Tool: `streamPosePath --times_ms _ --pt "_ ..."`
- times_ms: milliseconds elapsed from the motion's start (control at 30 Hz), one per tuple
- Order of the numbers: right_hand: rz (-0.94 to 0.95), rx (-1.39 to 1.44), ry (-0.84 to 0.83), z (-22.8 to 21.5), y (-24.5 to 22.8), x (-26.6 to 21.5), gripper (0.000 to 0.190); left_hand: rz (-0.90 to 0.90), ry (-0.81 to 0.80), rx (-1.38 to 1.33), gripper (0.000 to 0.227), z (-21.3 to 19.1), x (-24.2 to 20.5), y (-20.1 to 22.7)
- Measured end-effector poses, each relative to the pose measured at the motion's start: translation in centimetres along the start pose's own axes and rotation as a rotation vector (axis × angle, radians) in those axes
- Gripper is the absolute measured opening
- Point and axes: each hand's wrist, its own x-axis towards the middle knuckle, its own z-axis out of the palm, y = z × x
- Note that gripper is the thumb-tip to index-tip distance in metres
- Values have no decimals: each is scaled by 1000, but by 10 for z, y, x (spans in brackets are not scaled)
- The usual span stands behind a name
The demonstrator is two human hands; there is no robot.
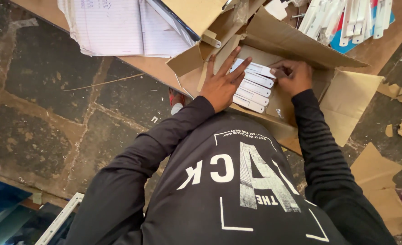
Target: The person places multiple white plastic hinges into a cardboard box, arranging them in neat rows. The person handles the hinges one at a time, aligning them carefully within the box.
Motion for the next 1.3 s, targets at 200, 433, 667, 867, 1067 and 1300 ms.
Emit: streamPosePath --times_ms 200,433,667,867,1067,1300 --pt "-82 -13 -38 1 -1 -1 13 -2 -178 39 42 0 -1 0" --pt "-184 -287 67 -23 -20 -16 20 -21 -190 108 43 1 4 4" --pt "-270 -315 262 -85 -76 -57 10 -72 -183 113 41 5 4 8" --pt "-306 125 719 -160 -49 -44 10 -43 -209 101 45 5 4 4" --pt "-470 -500 529 -204 54 64 20 -18 -212 90 48 1 7 4" --pt "378 -211 28 -143 67 127 75 -15 -189 92 46 4 4 1"
